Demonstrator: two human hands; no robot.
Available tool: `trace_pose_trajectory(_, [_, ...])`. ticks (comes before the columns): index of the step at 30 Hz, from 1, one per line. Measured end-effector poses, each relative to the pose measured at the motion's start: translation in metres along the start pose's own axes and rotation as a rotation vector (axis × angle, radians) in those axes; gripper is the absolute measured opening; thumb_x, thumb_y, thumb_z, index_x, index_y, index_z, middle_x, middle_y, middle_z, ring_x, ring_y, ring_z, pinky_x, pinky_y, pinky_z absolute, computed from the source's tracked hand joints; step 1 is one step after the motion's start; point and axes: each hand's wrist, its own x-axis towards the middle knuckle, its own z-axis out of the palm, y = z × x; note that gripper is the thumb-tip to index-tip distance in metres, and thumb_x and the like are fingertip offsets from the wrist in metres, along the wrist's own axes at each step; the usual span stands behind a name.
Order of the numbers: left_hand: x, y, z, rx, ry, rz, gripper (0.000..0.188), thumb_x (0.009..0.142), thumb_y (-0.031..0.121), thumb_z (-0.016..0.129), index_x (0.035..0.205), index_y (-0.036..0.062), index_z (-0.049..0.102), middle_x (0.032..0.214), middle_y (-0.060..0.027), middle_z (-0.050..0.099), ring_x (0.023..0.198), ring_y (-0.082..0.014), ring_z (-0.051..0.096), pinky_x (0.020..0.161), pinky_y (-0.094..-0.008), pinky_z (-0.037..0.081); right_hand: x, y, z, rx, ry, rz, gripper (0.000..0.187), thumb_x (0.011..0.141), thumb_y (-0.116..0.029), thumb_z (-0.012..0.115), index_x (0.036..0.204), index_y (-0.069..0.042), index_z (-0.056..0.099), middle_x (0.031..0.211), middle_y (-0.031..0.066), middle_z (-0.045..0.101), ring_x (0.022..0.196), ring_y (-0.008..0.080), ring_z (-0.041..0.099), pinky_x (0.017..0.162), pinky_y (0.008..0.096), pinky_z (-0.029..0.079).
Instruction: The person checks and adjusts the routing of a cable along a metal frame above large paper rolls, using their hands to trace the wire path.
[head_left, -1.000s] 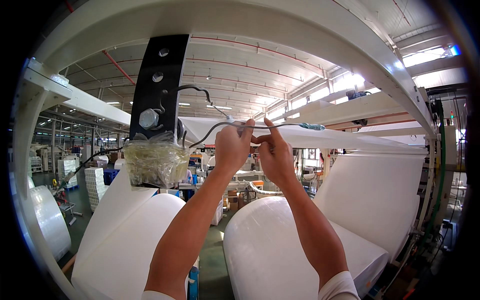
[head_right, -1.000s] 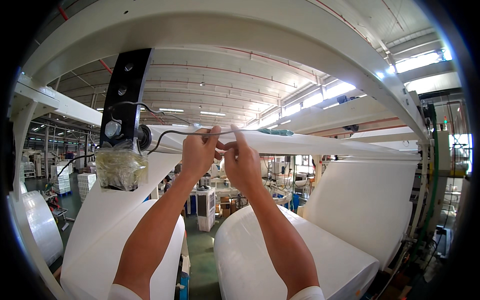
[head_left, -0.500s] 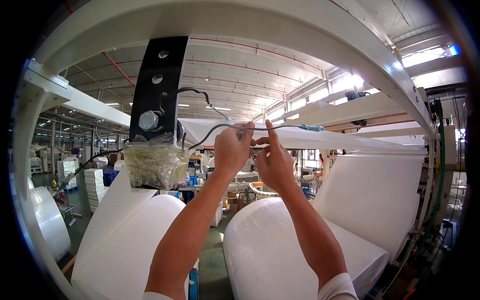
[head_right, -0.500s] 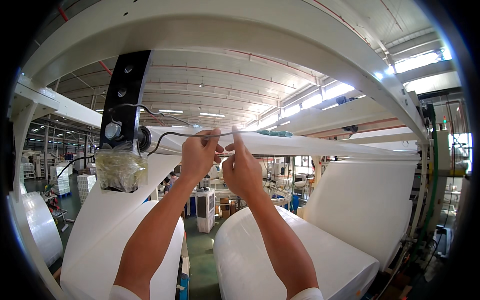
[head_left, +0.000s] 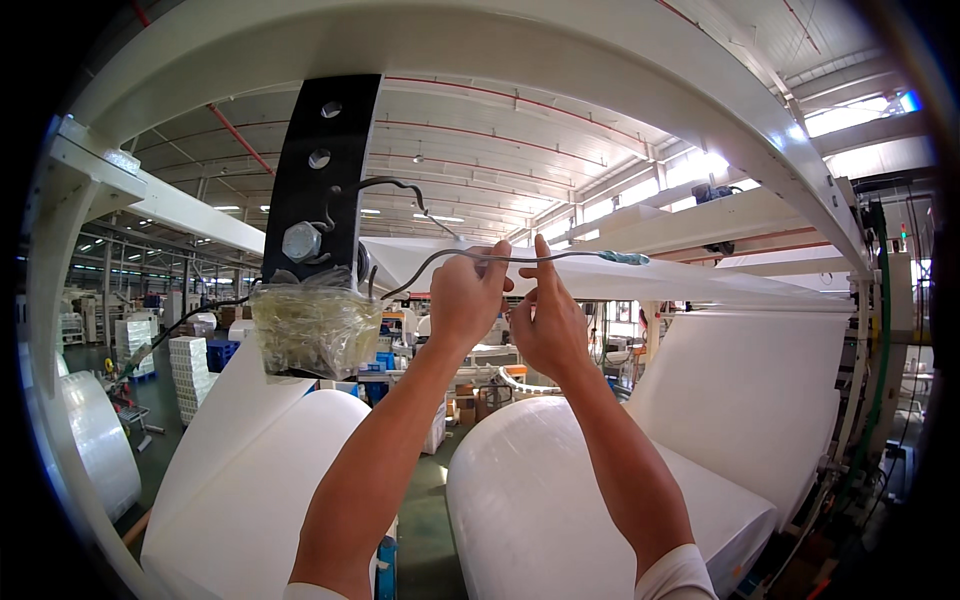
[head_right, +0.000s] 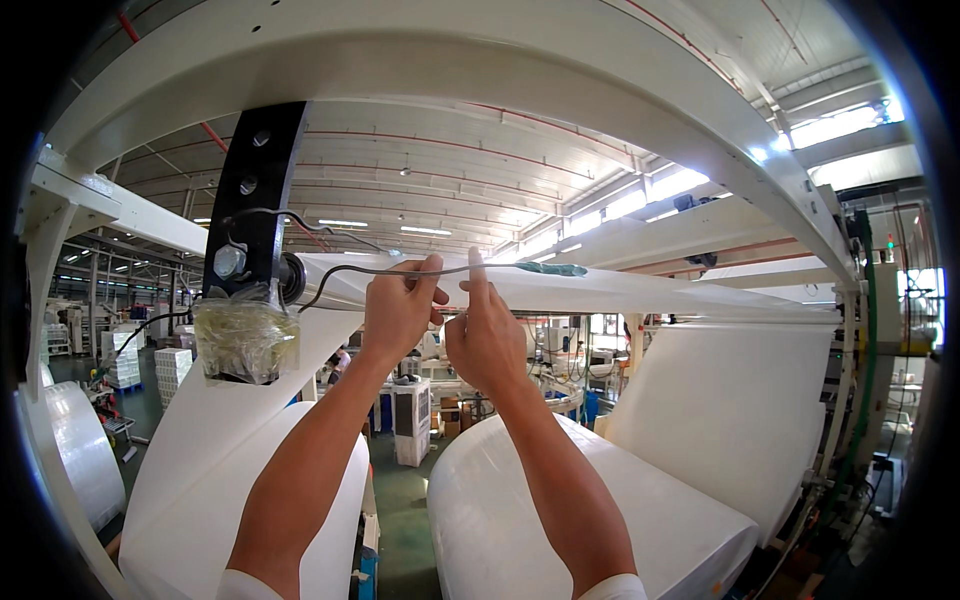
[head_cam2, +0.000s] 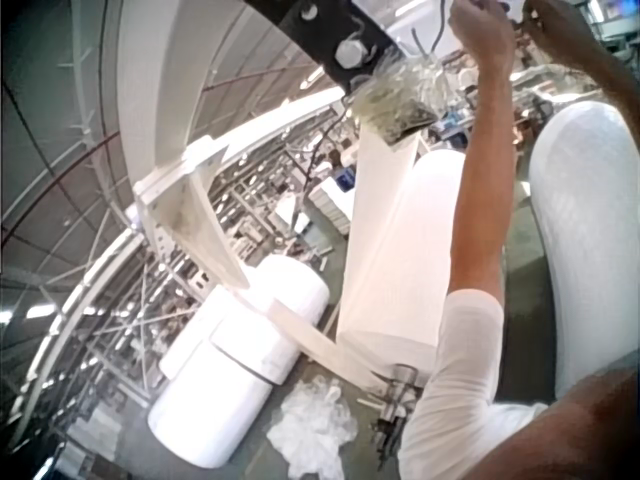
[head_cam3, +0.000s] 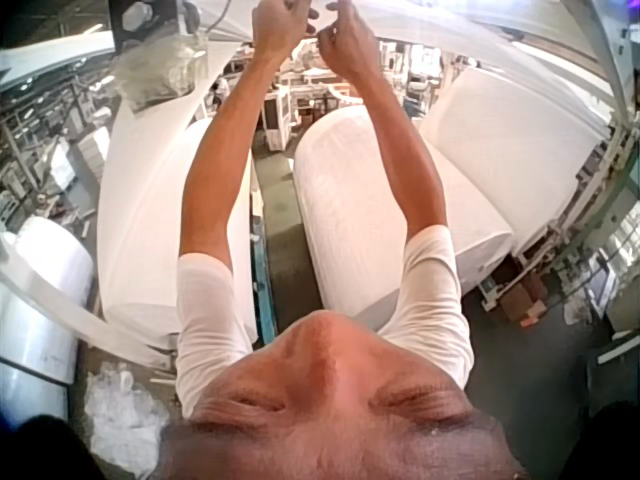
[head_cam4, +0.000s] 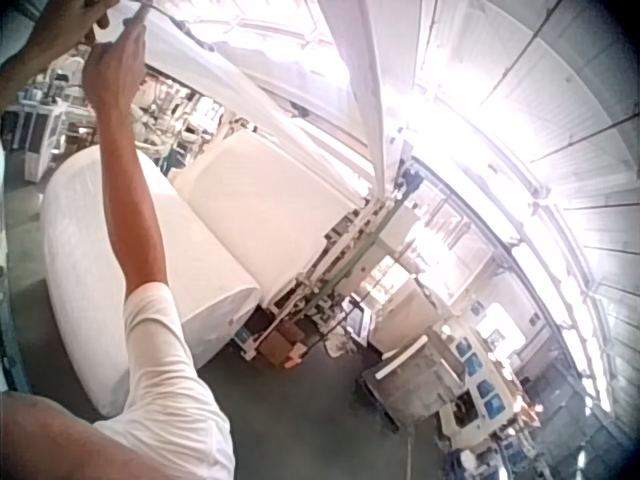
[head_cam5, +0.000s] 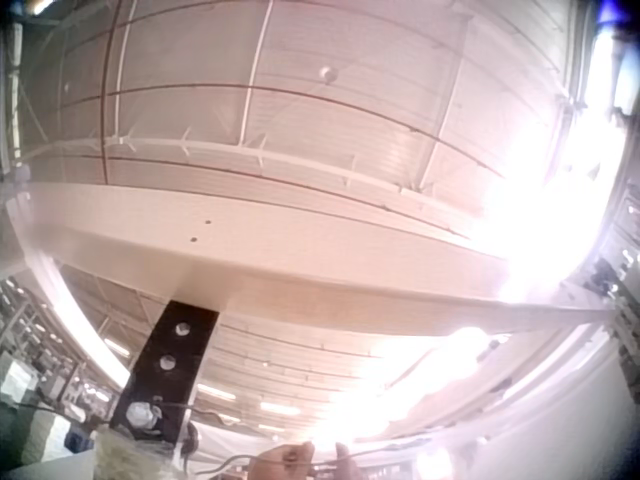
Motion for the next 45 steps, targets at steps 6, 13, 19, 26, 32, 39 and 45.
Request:
trace_pose_trajectory(6, [0.001,-0.002,0.002,0.043,-0.005,-0.004,0.054,0.100,0.046,0.057,0.098,-0.0057,0.069,0.069,-0.0088,0.070,0.052,-0.0143,0.066,0.047,-0.0278,0.049,0.003,0.004,0.002,-0.065,-0.025,0.002,0.084,0.082,-0.005,0.055,0.157,-0.002,0.017,0.121,0.0216,0.063,0.100,0.0388,0.066,0.077,0.0464,0.055])
trace_pose_trajectory(13, [0.008,-0.010,0.007,0.093,-0.024,0.001,0.050,0.099,0.044,0.060,0.095,-0.0054,0.069,0.070,-0.0094,0.071,0.052,-0.0145,0.066,0.048,-0.0281,0.050,0.000,0.007,0.003,-0.053,-0.039,0.018,0.083,0.082,-0.005,0.055,0.156,-0.002,0.017,0.117,0.0165,0.064,0.093,0.0350,0.067,0.075,0.0451,0.054])
trace_pose_trajectory(19, [0.004,-0.004,0.007,0.001,-0.036,0.004,0.043,0.097,0.038,0.065,0.100,-0.0057,0.069,0.071,-0.0091,0.071,0.053,-0.0125,0.065,0.049,-0.0262,0.049,0.001,0.009,0.003,-0.002,-0.054,0.018,0.084,0.080,-0.003,0.056,0.155,-0.001,0.019,0.119,0.0213,0.063,0.094,0.0401,0.066,0.076,0.0472,0.055])
trace_pose_trajectory(26, [0.007,-0.005,0.009,-0.042,-0.023,0.017,0.038,0.094,0.031,0.070,0.100,-0.0062,0.069,0.070,-0.0091,0.070,0.053,-0.0119,0.065,0.048,-0.0254,0.048,0.004,0.007,0.002,0.020,-0.056,0.021,0.083,0.080,-0.003,0.056,0.155,-0.003,0.019,0.119,0.0211,0.064,0.093,0.0396,0.067,0.076,0.0480,0.055])
trace_pose_trajectory(32, [0.007,-0.003,0.010,-0.031,0.010,-0.010,0.039,0.093,0.032,0.071,0.096,-0.0061,0.070,0.069,-0.0092,0.070,0.052,-0.0120,0.064,0.048,-0.0256,0.048,0.004,0.008,0.003,0.004,-0.063,0.034,0.085,0.080,-0.004,0.056,0.155,-0.006,0.018,0.118,0.0211,0.064,0.095,0.0393,0.067,0.078,0.0478,0.055])
trace_pose_trajectory(39, [0.008,-0.005,0.010,-0.025,0.036,-0.014,0.041,0.095,0.035,0.068,0.093,-0.0059,0.070,0.068,-0.0093,0.070,0.052,-0.0130,0.066,0.048,-0.0258,0.049,0.003,0.008,0.003,0.022,-0.048,0.030,0.085,0.079,-0.003,0.055,0.156,-0.006,0.020,0.119,0.0198,0.064,0.095,0.0384,0.067,0.078,0.0478,0.055])
trace_pose_trajectory(45, [0.012,-0.007,0.009,-0.014,0.044,-0.015,0.046,0.098,0.039,0.063,0.091,-0.0061,0.069,0.069,-0.0089,0.070,0.052,-0.0138,0.067,0.047,-0.0259,0.052,0.001,0.006,0.001,-0.027,-0.028,-0.004,0.087,0.076,-0.001,0.055,0.156,-0.006,0.020,0.118,0.0190,0.063,0.098,0.0389,0.066,0.077,0.0476,0.055])
